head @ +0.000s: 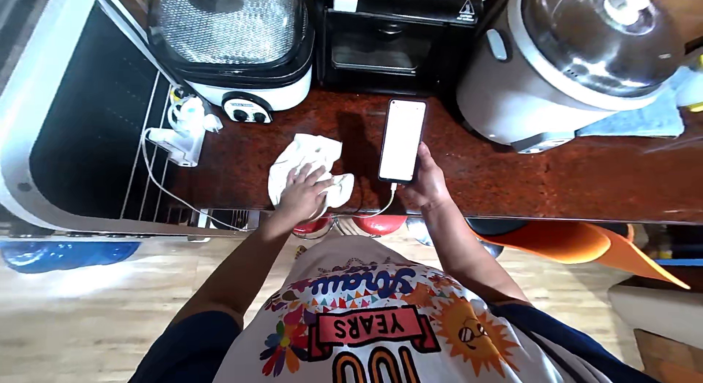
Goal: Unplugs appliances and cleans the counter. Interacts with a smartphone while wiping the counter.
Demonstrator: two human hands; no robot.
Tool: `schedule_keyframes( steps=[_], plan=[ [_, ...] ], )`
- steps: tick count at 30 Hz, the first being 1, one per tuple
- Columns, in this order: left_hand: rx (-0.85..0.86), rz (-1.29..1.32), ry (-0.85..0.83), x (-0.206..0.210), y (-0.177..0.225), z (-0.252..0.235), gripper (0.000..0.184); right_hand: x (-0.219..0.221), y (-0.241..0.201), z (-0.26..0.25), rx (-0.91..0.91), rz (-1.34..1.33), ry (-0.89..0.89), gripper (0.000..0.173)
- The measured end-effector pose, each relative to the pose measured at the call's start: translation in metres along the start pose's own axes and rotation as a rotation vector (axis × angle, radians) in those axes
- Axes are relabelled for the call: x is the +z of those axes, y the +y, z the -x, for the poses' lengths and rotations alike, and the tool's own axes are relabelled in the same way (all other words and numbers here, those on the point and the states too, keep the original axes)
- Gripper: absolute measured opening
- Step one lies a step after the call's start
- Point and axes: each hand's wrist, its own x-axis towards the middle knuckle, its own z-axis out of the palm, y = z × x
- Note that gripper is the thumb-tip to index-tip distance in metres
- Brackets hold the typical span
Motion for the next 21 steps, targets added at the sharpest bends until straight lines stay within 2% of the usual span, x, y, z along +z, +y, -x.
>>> schedule_keyframes(
  steps=[3, 7, 9, 15, 21],
  plan=[
    [0.025, 0.031, 0.007, -0.013, -0.030, 0.001, 0.036, 0.001, 0.000, 0.001, 0.008, 0.009, 0.007, 0.045],
    [-0.186, -0.053, 0.119, -0.024, -0.078, -0.001, 0.032, 0.004, 0.001, 0.002, 0.008, -0.001, 0.010, 0.044],
    [-0.288, -0.080, 0.153, -0.027, -0.088, -0.004, 0.033, 0.004, 0.001, 0.004, -0.006, -0.014, 0.004, 0.045],
    [-0.518, -0.103, 0.154, -0.030, -0.070, -0.020, 0.034, -0.005, -0.001, 0.009, -0.024, -0.019, 0.013, 0.043],
    [-0.517, -0.110, 0.146, -0.021, -0.058, -0.014, 0.036, -0.014, 0.000, 0.010, -0.024, -0.050, 0.005, 0.044]
  ],
)
